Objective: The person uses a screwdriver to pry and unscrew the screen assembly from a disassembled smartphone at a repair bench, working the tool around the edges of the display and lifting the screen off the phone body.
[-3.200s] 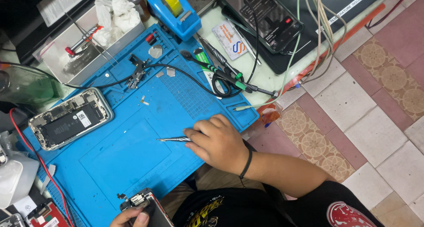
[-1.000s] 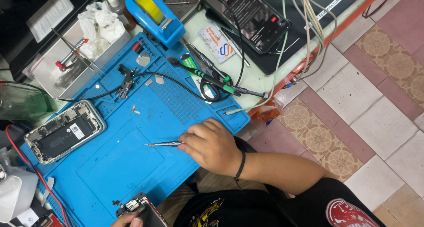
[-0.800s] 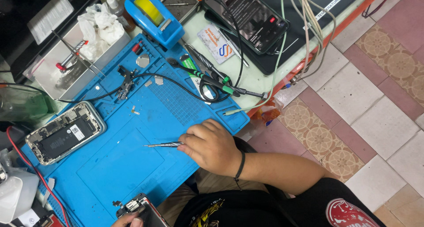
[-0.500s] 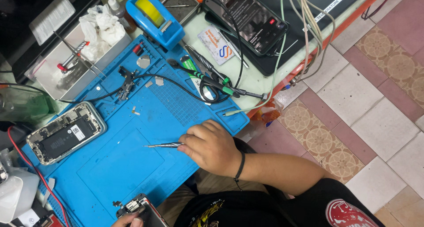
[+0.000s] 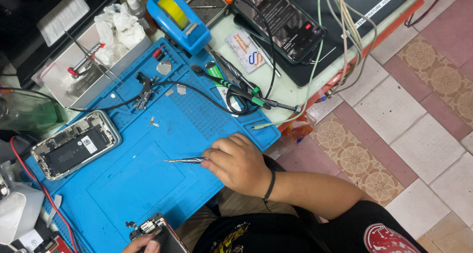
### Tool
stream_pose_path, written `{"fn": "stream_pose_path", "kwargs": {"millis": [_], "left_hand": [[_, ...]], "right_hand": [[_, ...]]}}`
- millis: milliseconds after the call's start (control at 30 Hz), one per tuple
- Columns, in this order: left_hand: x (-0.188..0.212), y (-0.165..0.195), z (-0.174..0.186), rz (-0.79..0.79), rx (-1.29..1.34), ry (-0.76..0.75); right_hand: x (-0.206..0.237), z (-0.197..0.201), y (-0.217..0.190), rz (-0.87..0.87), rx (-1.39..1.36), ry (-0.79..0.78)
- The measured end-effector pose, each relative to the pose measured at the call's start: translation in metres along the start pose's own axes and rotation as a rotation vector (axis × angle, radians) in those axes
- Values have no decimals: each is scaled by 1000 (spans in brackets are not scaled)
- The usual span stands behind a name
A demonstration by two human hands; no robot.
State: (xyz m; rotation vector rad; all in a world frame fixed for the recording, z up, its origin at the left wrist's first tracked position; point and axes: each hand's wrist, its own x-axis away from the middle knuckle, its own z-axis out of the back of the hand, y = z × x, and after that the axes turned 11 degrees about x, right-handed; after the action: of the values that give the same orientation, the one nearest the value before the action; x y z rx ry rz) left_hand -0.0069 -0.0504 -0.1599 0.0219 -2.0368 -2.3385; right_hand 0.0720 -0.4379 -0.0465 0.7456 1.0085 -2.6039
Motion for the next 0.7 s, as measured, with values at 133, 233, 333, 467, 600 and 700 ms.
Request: {"fn": "stream_pose_path", "kwargs": {"millis": [133,233,333,467,600,700], "left_hand": [[-2,0,0,-27,29,-5],[-2,4,-1,-39,96,-39],[1,8,-6,-46,102,51],[6,9,-10,-16,181,137],[10,5,-5,-45,184,128],[13,8,-2,-148,239,43]], "right_hand": [[0,-1,-1,-7,2,-19],[-1,-1,-2,-11,-1,-3],[-2,-1,-5,-28,-5,-8],[-4,-2,-9,-59,-35,-17],[-5,-4,-13,-67,-39,-25],[-6,-7,-16,-71,-22,-27]]}}
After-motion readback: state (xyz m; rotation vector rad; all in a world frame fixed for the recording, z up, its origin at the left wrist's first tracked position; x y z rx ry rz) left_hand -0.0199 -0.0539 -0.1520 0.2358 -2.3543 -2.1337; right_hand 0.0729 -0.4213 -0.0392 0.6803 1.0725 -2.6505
